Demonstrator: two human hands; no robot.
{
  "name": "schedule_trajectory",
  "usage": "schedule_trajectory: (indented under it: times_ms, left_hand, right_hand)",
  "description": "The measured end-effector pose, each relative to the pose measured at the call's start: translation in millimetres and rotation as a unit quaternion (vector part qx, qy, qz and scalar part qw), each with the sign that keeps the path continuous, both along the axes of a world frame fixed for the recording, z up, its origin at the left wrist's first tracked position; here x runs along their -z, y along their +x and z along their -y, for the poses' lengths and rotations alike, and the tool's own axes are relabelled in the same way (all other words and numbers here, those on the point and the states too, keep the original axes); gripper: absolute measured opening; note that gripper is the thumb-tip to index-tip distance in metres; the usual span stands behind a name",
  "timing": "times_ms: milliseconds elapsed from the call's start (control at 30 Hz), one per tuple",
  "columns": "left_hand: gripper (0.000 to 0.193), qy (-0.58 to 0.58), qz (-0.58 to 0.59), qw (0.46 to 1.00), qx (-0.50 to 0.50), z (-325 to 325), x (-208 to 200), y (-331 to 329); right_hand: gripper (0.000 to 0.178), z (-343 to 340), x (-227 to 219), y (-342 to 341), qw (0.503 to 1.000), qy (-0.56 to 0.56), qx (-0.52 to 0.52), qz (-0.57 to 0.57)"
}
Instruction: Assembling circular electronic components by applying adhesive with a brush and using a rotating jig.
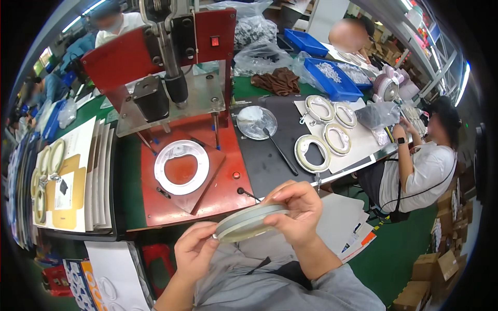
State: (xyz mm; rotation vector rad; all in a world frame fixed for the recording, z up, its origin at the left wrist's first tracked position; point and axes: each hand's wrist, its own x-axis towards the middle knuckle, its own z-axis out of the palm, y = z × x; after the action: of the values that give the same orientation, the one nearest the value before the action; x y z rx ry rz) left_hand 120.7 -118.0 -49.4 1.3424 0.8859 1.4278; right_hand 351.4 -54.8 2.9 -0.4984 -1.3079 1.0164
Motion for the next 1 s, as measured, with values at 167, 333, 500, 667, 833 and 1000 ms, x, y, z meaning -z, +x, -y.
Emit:
schedule_trajectory:
  times_ms: [167,333,500,667,833,1000]
  left_hand:
    - [0.035,0.006,-0.063,0.998,0.007,8.6,-11.9,0.0]
    - [0.037,-0.063,-0.033,0.998,0.002,-11.4,-23.0,6.6]
    - [0.039,-0.062,0.02,0.997,0.035,-23.7,-29.7,7.6]
    - [0.038,0.002,-0.083,0.996,-0.016,-28.0,-26.8,3.3]
    - [0.038,0.055,-0.146,0.987,-0.043,-28.3,-29.6,-4.8]
    - [0.041,0.059,-0.174,0.98,-0.073,-23.2,-29.1,-17.3]
  right_hand:
    - [0.043,5.7,15.0,-3.0,0.997,-0.024,0.026,-0.068]
    - [0.047,1.4,22.0,-8.8,0.989,-0.061,0.076,-0.111]
    - [0.04,-14.3,26.1,17.3,0.991,-0.107,-0.023,-0.075]
    - [0.023,-61.0,38.0,49.8,0.951,-0.165,0.197,0.173]
    - [0.03,-85.2,68.7,67.0,0.776,0.05,0.34,0.529]
    - [0.021,-91.4,77.3,59.6,0.714,-0.006,0.368,0.596]
